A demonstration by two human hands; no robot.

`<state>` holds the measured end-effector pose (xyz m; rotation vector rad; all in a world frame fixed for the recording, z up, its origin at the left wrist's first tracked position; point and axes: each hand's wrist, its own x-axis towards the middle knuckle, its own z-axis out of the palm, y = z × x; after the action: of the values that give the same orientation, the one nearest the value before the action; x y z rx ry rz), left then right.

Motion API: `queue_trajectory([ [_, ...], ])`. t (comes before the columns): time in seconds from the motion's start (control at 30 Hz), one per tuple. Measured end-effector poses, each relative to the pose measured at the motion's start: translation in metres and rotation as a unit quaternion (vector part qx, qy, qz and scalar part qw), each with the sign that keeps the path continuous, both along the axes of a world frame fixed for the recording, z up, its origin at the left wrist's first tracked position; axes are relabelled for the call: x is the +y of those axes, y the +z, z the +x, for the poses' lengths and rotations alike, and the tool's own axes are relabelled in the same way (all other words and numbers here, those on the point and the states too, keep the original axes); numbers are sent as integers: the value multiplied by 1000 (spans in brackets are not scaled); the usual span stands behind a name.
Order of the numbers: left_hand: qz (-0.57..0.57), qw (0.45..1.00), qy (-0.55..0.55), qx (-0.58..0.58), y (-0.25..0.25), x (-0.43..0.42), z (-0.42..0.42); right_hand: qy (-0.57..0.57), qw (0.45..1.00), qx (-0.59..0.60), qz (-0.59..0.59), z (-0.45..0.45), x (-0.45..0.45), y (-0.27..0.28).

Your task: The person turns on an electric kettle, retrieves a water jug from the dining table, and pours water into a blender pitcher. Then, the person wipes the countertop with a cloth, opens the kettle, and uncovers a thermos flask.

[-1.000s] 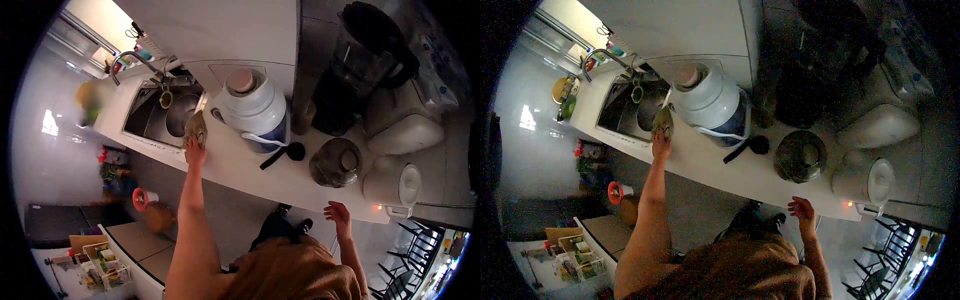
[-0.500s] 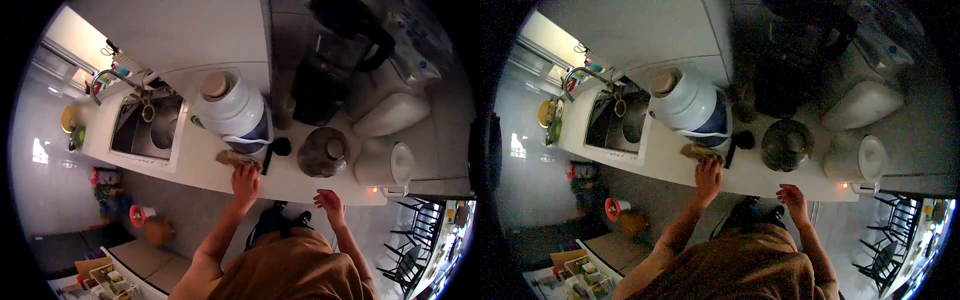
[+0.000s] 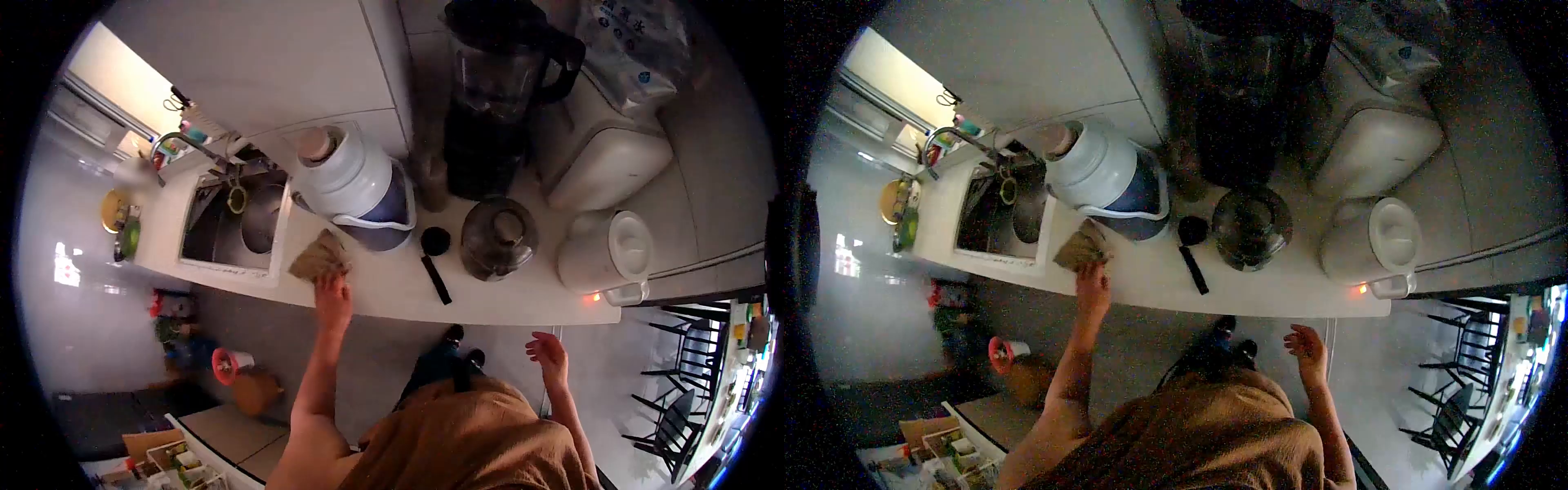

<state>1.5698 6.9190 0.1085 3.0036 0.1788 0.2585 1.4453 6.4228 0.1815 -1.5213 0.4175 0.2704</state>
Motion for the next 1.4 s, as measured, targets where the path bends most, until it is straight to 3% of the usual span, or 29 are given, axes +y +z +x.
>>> queue_trajectory([
  [0.03, -79, 992, -40, 91, 7, -7, -5, -11, 1000, -18, 5, -4, -2, 0],
  [0.07, -74, 993, -31, 86, 8, -19, -12, -21, 999, -39, 9, -6, -4, -2],
  [0.13, 6, 992, -123, 7, 4, -42, -27, -17, 998, -47, 23, -10, -5, -7],
  [0.27, 8, 997, -82, 12, 3, -21, -12, -33, 999, -2, 2, -19, 6, -8],
  [0.33, 43, 995, 24, 85, 8, -6, 10, -35, 999, -13, -2, -22, 11, -8],
  [0.43, 31, 999, 16, 6, -17, 33, 60, -49, 998, -32, -17, -29, 19, -14],
  [0.5, 77, 997, 7, 16, -20, 42, 99, -62, 997, -44, -25, -28, 27, -25],
  [0.57, 97, 988, -112, -44, -21, 50, 140, -92, 996, -12, 1, -22, 42, -36],
  [0.63, 30, 989, -130, -58, 8, 36, 172, -102, 993, 9, -63, -4, 80, -27],
  [0.7, -39, 987, -142, -68, 8, 49, 185, -125, 992, 15, -17, 12, 114, -27],
  [0.77, 76, 972, -219, -48, -8, 77, 184, -88, 996, 15, -24, 32, 161, -24],
  [0.83, 67, 968, -233, -65, 8, 111, 176, -57, 998, 14, -28, 50, 208, -16],
  [0.93, 11, 974, -206, -92, 11, 163, 180, 113, 983, -32, -139, 79, 263, 9],
  [1.1, 11, 980, -191, -60, 12, 200, 198, 144, 959, -44, -238, 86, 303, 23],
  [1.17, -57, 995, -61, -51, 2, 214, 209, 142, 955, -32, -259, 78, 308, 18],
  [1.2, -62, 995, -64, -53, -9, 219, 216, 152, 950, -29, -271, 71, 307, 14],
  [1.27, -29, 973, -163, -163, -28, 230, 233, 167, 952, 22, -256, 62, 311, 19],
  [1.4, 24, 977, -180, -112, -30, 226, 249, 200, 932, -5, -302, 55, 315, 24],
])
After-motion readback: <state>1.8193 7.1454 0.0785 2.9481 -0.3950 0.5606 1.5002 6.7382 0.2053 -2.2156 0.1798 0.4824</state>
